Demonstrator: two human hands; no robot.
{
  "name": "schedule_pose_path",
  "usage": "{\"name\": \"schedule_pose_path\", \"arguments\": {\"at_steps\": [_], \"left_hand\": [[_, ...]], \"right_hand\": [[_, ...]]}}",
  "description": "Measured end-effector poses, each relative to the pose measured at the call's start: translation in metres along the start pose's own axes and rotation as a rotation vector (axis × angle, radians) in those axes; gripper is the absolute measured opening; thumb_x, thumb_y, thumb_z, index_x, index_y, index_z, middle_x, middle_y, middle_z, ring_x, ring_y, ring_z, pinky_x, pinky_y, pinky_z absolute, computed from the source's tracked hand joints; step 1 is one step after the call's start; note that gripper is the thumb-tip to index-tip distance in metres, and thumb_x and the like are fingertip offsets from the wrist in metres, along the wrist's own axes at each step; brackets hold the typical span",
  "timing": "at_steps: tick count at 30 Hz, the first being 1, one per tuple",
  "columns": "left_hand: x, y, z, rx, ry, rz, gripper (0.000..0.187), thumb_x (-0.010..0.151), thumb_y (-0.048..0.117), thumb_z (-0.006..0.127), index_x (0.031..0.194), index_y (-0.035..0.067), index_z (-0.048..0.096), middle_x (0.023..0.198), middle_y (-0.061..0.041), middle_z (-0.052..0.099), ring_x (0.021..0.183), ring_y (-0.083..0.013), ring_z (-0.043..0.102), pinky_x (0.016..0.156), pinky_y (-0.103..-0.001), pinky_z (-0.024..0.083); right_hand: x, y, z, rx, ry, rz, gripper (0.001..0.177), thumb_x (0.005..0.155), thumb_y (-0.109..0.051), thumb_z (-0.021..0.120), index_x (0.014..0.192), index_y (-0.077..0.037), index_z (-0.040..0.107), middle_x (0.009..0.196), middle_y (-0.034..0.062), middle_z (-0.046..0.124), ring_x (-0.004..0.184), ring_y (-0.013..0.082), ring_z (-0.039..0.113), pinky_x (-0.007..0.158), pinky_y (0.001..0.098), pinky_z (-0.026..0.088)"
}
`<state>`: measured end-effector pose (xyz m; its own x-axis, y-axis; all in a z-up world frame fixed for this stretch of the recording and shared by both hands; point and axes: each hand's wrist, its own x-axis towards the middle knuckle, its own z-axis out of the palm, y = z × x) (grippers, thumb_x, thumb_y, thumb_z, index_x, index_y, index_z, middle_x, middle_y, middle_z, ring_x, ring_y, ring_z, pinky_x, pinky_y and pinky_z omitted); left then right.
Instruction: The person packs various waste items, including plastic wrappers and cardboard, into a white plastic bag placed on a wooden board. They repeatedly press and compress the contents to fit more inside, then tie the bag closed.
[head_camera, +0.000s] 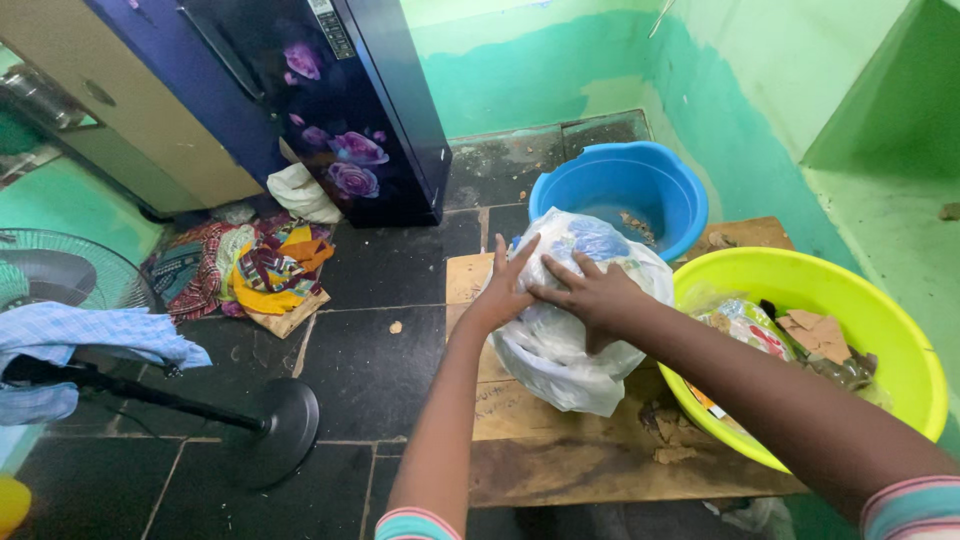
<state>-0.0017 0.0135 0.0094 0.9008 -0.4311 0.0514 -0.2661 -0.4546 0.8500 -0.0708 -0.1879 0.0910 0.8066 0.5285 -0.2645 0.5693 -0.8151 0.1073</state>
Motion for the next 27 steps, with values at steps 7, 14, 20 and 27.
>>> {"name": "schedule_pose_path", "arguments": {"at_steps": [7, 14, 20, 27], "left_hand": [[-0.036, 0.055, -0.022, 0.808, -0.214, 0.071, 0.132, 0.058, 0.038, 0.096, 0.158, 0.044, 0.011, 0.171, -0.004, -0.008, 0.159, -0.0335, -0.002, 0.124, -0.06, 0.014], [-0.03, 0.064, 0.025, 0.725, -0.159, 0.291, 0.145, 0.045, 0.044, 0.096, 0.161, 0.039, 0.008, 0.174, -0.002, 0.008, 0.161, -0.0346, 0.004, 0.123, -0.066, 0.013], [-0.034, 0.045, 0.04, 0.793, -0.087, 0.362, 0.145, 0.043, 0.058, 0.096, 0.159, 0.041, 0.01, 0.171, -0.008, 0.001, 0.157, -0.0442, 0.0, 0.12, -0.07, 0.01], [-0.03, 0.035, 0.049, 0.789, -0.057, 0.324, 0.151, 0.041, 0.067, 0.093, 0.161, 0.041, 0.007, 0.173, -0.007, 0.001, 0.159, -0.0431, -0.001, 0.12, -0.073, 0.008]], "right_hand": [[0.015, -0.006, 0.025, -0.232, 0.028, -0.081, 0.117, 0.063, -0.044, 0.089, 0.159, -0.047, 0.022, 0.167, 0.0102, 0.018, 0.142, 0.059, 0.028, 0.08, 0.0667, 0.055], [0.005, 0.013, 0.052, -0.173, 0.206, -0.152, 0.084, 0.069, -0.053, 0.083, 0.143, -0.023, 0.055, 0.151, 0.0214, 0.043, 0.14, 0.0517, 0.034, 0.09, 0.0635, 0.052], [-0.011, 0.02, 0.054, 0.029, 0.404, -0.279, 0.081, 0.063, -0.051, 0.087, 0.133, -0.019, 0.063, 0.15, 0.0162, 0.046, 0.147, 0.0509, 0.023, 0.106, 0.0599, 0.042], [-0.015, 0.038, 0.058, 0.321, 0.331, -0.32, 0.089, 0.058, -0.035, 0.092, 0.141, -0.022, 0.063, 0.164, 0.0082, 0.038, 0.153, 0.0413, 0.015, 0.113, 0.051, 0.038]]}}
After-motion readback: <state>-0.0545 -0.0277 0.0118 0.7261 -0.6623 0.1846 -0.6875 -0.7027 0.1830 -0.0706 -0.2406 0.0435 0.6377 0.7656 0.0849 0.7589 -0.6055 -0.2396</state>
